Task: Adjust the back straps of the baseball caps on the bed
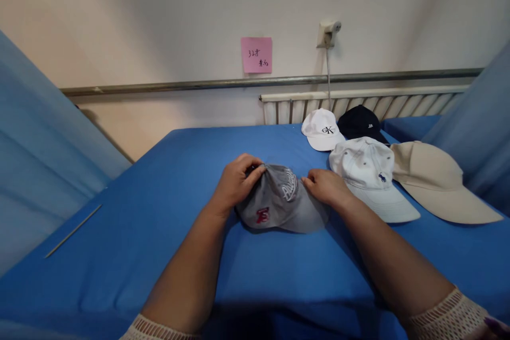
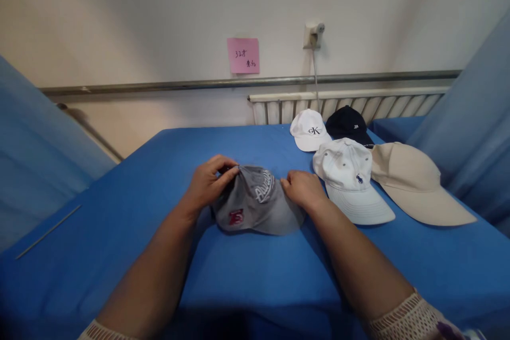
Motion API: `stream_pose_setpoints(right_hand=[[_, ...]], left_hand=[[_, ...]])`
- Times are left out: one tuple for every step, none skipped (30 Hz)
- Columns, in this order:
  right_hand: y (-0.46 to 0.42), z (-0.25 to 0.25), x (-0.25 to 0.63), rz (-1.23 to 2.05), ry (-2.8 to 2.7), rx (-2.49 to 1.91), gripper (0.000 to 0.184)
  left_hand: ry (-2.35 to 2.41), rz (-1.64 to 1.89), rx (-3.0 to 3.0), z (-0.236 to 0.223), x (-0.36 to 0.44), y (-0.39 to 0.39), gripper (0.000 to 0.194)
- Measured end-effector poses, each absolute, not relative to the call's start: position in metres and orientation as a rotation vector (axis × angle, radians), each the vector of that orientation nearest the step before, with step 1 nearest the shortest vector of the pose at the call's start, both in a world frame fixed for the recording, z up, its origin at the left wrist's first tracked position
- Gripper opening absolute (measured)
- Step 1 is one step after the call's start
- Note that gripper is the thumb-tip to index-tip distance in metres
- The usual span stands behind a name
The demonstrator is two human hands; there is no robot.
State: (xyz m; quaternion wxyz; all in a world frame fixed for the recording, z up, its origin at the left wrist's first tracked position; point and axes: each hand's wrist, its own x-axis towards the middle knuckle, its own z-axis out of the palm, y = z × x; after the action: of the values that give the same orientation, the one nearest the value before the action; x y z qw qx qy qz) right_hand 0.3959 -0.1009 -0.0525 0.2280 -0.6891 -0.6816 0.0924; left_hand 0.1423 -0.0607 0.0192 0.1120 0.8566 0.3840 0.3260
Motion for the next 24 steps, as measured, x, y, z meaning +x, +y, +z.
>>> stream_pose_setpoints(right_hand=[[-0.104, -0.051, 0.396, 0.294, -1.931, -1.887, 0.032], [-0.106, -0.051, 0.395, 0.350, -1.993, -1.865, 0.033], [-0.108, -0.050, 0.393, 0.420, -2.055, -1.836, 0.035], [-0.110, -0.050, 0.392, 0.486, -2.102, -1.806, 0.037], [-0.112, -0.049, 0.390, 0.529, -2.125, -1.781, 0.037], [-0.112, -0.049, 0.387, 0.541, -2.119, -1.755, 0.035], [-0.112, -0.049, 0.384, 0.516, -2.082, -1.724, 0.029], [-0.111, -0.050, 0.381, 0.470, -2.020, -1.682, 0.022], [-0.109, -0.050, 0.378, 0.426, -1.941, -1.628, 0.016], [-0.107, -0.052, 0.375, 0.404, -1.856, -1.568, 0.018], [-0.106, -0.054, 0.371, 0.414, -1.777, -1.511, 0.026], [-0.104, -0.057, 0.367, 0.452, -1.706, -1.468, 0.033], [-0.102, -0.060, 0.363, 0.506, -1.646, -1.441, 0.037], [-0.100, -0.063, 0.360, 0.564, -1.599, -1.415, 0.036], [-0.099, -0.065, 0.356, 0.615, -1.567, -1.385, 0.032], [-0.098, -0.068, 0.354, 0.652, -1.550, -1.349, 0.025], [-0.098, -0.068, 0.352, 0.677, -1.548, -1.307, 0.017], [-0.098, -0.068, 0.351, 0.691, -1.561, -1.268, 0.012], [-0.099, -0.066, 0.352, 0.695, -1.585, -1.242, 0.009], [-0.101, -0.063, 0.354, 0.695, -1.619, -1.233, 0.009], [-0.104, -0.059, 0.358, 0.707, -1.660, -1.237, 0.008], [-0.107, -0.053, 0.363, 0.737, -1.711, -1.244, 0.007], [-0.110, -0.047, 0.369, 0.802, -1.772, -1.243, 0.005], [-0.113, -0.042, 0.377, 0.917, -1.832, -1.231, 0.005]], left_hand=[[1.150, 1.020, 2.477, 0.020, 0.141, -0.059, 0.022], [1.166, 1.058, 2.448, 0.021, 0.139, -0.058, 0.022], [1.178, 1.075, 2.427, 0.021, 0.137, -0.056, 0.022], [1.183, 1.074, 2.416, 0.021, 0.136, -0.055, 0.022], [1.181, 1.065, 2.411, 0.020, 0.136, -0.053, 0.021], [1.174, 1.052, 2.409, 0.020, 0.135, -0.052, 0.021], [1.165, 1.049, 2.405, 0.020, 0.135, -0.052, 0.021], [1.156, 1.052, 2.396, 0.020, 0.136, -0.052, 0.021], [1.148, 1.062, 2.381, 0.020, 0.137, -0.053, 0.021], [1.144, 1.079, 2.359, 0.020, 0.138, -0.054, 0.021], [1.142, 1.102, 2.328, 0.021, 0.140, -0.056, 0.021], [1.140, 1.131, 2.289, 0.021, 0.141, -0.057, 0.020], [1.136, 1.164, 2.243, 0.022, 0.143, -0.059, 0.020], [1.129, 1.197, 2.192, 0.022, 0.144, -0.060, 0.020], [1.119, 1.223, 2.141, 0.022, 0.146, -0.061, 0.020], [1.109, 1.242, 2.091, 0.021, 0.146, -0.061, 0.020], [1.102, 1.255, 2.046, 0.020, 0.147, -0.061, 0.020], [1.101, 1.259, 2.009, 0.019, 0.147, -0.061, 0.020], [1.102, 1.260, 1.984, 0.018, 0.148, -0.060, 0.021], [1.101, 1.256, 1.975, 0.017, 0.147, -0.059, 0.021], [1.097, 1.249, 1.982, 0.015, 0.147, -0.057, 0.021], [1.087, 1.234, 2.006, 0.014, 0.147, -0.056, 0.020], [1.073, 1.209, 2.041, 0.012, 0.146, -0.054, 0.020], [1.057, 1.176, 2.081, 0.010, 0.146, -0.052, 0.019]])
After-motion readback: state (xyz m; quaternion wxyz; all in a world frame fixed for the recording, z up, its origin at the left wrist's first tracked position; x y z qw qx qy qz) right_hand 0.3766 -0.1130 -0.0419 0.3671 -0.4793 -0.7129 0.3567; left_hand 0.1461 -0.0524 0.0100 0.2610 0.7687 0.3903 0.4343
